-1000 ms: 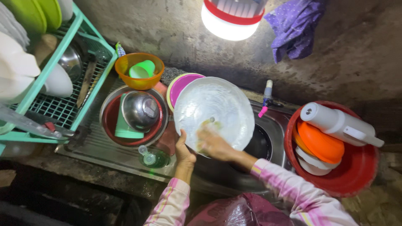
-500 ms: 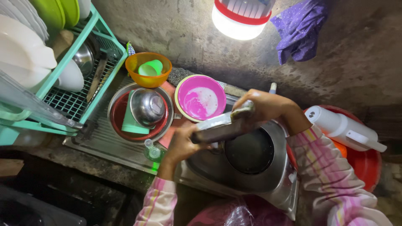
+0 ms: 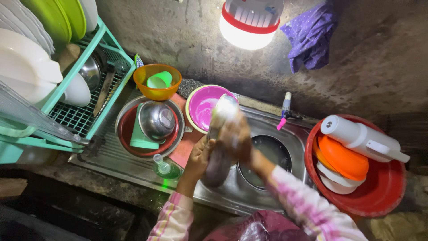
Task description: The person washes dishes at a kitchen sink. They scrub a white insulated tumbler with a sponge, rinse it under the tap, then scrub and rinse a large metal pot lid, followed by cups, a metal bowl, and an orange bowl, placing cleaned items aside.
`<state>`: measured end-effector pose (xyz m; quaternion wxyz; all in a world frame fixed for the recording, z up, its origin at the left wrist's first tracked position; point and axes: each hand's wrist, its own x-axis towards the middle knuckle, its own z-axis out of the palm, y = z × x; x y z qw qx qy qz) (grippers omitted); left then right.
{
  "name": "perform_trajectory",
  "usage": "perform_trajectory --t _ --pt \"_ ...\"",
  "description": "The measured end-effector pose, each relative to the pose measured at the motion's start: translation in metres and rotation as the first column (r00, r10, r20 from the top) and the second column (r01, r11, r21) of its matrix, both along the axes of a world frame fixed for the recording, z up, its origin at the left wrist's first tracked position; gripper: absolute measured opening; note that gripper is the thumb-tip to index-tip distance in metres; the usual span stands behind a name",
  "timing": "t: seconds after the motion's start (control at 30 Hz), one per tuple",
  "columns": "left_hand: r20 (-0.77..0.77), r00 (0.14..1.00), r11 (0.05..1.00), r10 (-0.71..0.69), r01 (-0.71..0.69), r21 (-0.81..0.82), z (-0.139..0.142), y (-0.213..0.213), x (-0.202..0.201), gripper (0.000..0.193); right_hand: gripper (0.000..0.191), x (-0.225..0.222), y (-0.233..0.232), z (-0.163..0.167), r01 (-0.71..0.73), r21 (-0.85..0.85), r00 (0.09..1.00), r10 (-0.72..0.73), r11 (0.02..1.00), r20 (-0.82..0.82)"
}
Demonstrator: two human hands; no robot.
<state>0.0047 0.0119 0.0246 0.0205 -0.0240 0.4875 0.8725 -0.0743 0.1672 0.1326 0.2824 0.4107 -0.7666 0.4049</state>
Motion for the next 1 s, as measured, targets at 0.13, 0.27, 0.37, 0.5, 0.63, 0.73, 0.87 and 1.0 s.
perform_trajectory --t 0.13,0.27,0.37,0.5,0.63,0.73,0.87,1.0 --pt "-0.024 0.997 0.996 0.074 -0.073 0.048 -0.015 0.008 0.000 0.026 0.024 -0.050 -0.005 -0.026 0.207 -0.222 0.906 -0.101 0.953 0.411" --pt "0.115 0.971 0.955 0.211 -0.229 0.187 0.015 0.008 -0.011 0.028 0.021 0.012 -0.014 -0.047 0.104 0.076 0.994 -0.105 0.992 0.012" --pt "0.286 0.927 0.884 0.244 -0.334 0.328 0.054 -0.014 -0.014 0.044 0.028 0.071 0.005 -0.065 -0.032 -0.024 0.997 0.034 0.999 0.063" --pt "0.241 0.941 0.857 0.237 -0.319 0.404 0.063 -0.041 0.000 0.049 0.051 0.035 0.034 -0.085 0.220 -0.299 0.494 0.158 0.928 0.855" --pt "0.140 0.975 0.893 0.170 -0.213 0.397 0.019 -0.028 0.006 0.030 0.044 -0.042 0.043 -0.072 -0.005 -0.216 0.785 0.138 0.976 0.604" --pt "0.027 0.991 0.918 0.132 -0.133 0.373 -0.008 -0.013 0.001 0.013 0.031 -0.028 0.026 -0.048 -0.341 -0.079 0.779 0.329 0.937 0.534" --pt "0.149 0.988 0.991 0.047 -0.065 0.114 -0.005 -0.007 -0.006 0.038 0.027 -0.016 0.012 -0.028 -0.469 0.307 0.883 0.437 0.828 0.169" --pt "-0.008 0.996 0.969 -0.086 0.082 -0.232 0.010 -0.025 0.007 0.036 0.021 -0.097 0.026 -0.053 -0.463 0.260 0.835 0.319 0.847 0.448"
